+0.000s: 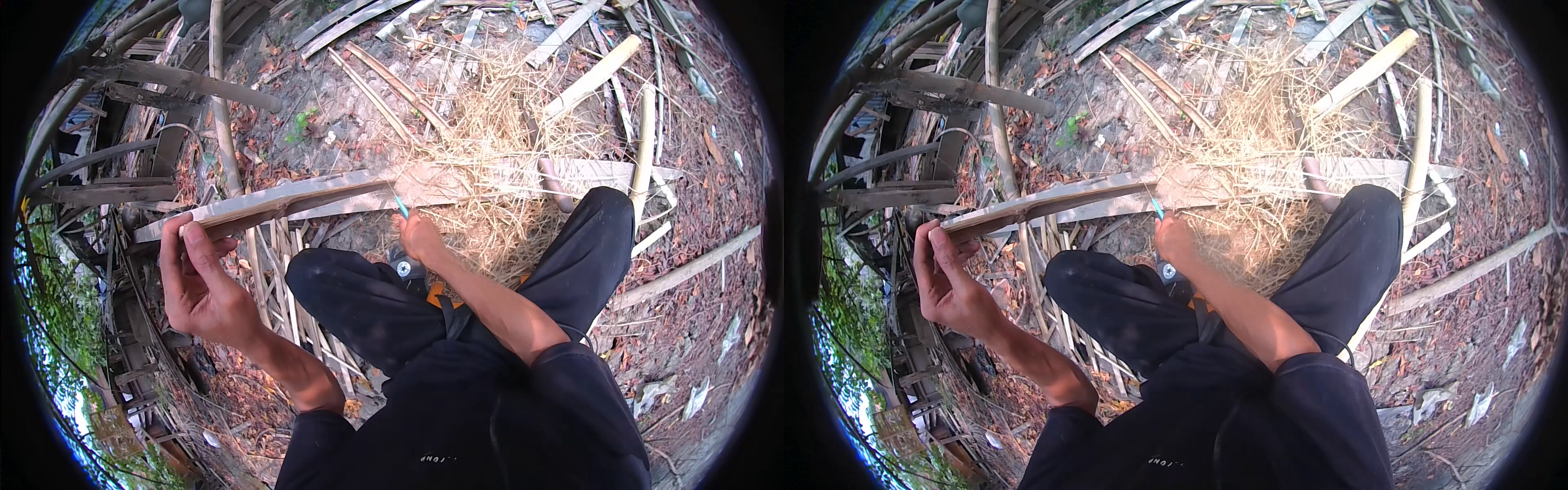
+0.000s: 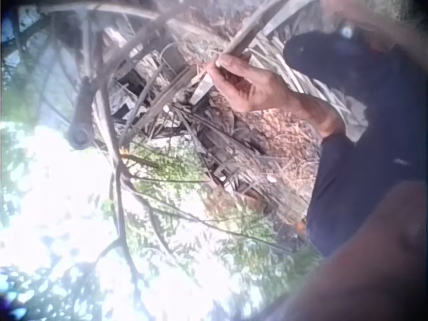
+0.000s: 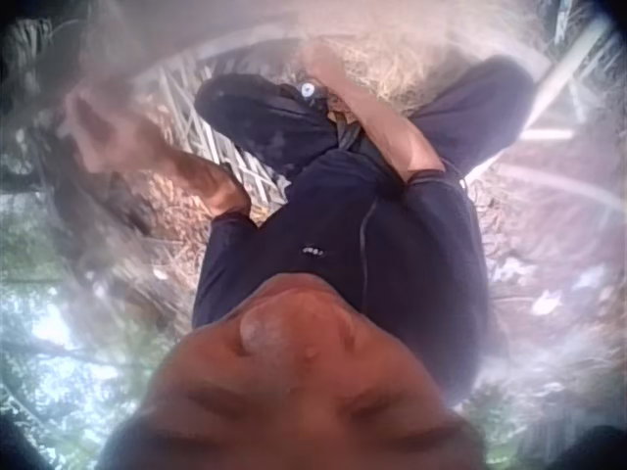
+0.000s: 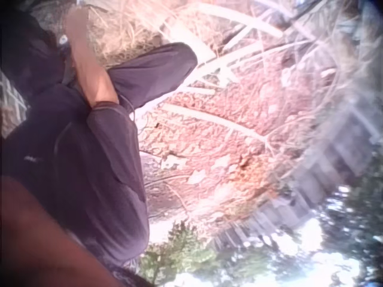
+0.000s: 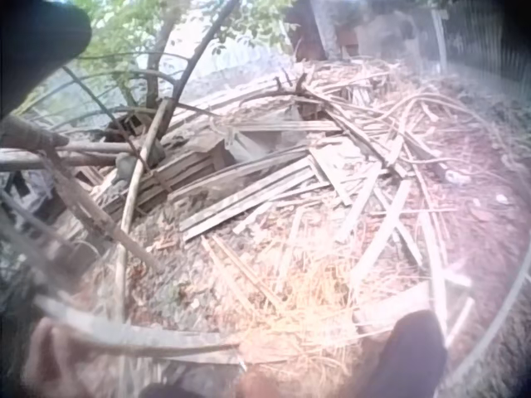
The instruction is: The person sits on the ground and uses a blue utility knife to shave thin strips from a piece of bamboo. They hold the bamboo in their left hand and carefully scrape the surface with the knife in their right hand, creating a pile of shavings.
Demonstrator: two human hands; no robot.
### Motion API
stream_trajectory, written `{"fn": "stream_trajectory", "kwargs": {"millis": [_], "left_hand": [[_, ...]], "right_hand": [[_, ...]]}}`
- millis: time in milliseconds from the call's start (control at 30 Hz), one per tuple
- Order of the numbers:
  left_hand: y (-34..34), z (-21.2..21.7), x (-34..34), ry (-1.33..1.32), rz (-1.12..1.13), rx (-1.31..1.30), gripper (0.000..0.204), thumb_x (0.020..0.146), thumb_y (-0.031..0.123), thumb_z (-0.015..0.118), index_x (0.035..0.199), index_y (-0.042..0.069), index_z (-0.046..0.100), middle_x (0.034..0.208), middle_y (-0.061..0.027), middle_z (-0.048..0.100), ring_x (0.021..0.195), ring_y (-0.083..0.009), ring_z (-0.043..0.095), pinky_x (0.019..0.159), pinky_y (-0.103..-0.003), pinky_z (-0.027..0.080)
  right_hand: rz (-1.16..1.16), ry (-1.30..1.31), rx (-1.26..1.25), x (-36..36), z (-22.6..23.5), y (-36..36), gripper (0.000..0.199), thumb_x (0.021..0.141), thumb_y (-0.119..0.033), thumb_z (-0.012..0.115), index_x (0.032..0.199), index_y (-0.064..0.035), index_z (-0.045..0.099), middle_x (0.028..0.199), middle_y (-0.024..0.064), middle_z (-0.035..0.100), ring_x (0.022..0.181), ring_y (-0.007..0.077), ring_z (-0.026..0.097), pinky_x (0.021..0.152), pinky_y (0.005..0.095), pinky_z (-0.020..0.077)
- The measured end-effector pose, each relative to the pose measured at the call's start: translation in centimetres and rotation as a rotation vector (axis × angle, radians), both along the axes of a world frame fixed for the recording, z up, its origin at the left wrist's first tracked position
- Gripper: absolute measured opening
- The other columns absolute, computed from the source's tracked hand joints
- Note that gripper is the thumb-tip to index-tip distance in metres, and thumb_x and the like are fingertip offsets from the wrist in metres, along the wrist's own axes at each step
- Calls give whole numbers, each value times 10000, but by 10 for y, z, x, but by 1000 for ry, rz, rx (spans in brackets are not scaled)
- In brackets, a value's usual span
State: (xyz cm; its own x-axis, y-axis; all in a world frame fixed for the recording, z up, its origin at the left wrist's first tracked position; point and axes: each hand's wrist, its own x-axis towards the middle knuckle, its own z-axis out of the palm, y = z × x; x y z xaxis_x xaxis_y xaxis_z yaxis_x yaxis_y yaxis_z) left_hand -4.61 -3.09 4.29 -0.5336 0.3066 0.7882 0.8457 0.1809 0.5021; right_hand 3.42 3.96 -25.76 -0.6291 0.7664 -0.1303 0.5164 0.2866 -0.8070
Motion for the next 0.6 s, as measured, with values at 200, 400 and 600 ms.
{"fn": "stream_trajectory", "kwargs": {"millis": [200, 400, 600], "left_hand": [[3, -17, -2, 35, 56, -4, 195, 925, 89, 595, 1034, -66, 642, 837, -106, 665, 601, -110, 587, 510, -211, 476], [14, -23, 10, 28, 30, 13, 217, 929, 146, 605, 1026, -40, 663, 835, -87, 665, 587, -107, 572, 526, -215, 467], [13, -9, 23, -4, 24, -6, 209, 929, 103, 597, 1040, -68, 640, 872, -109, 665, 594, -110, 589, 527, -213, 485]], "right_hand": [[99, 47, -225, 10, 36, 22, 306, 976, -260, 416, 949, 34, 500, 706, 255, 617, 729, 422, 634, 651, 488, 513], [7, -16, 51, 13, -75, 33, 307, 952, -263, 435, 957, 30, 529, 743, 255, 627, 718, 416, 626, 680, 485, 514], [2, -149, -161, 16, -80, 29, 314, 956, -225, 390, 1037, 54, 509, 926, 256, 639, 869, 398, 635, 790, 438, 518]]}}
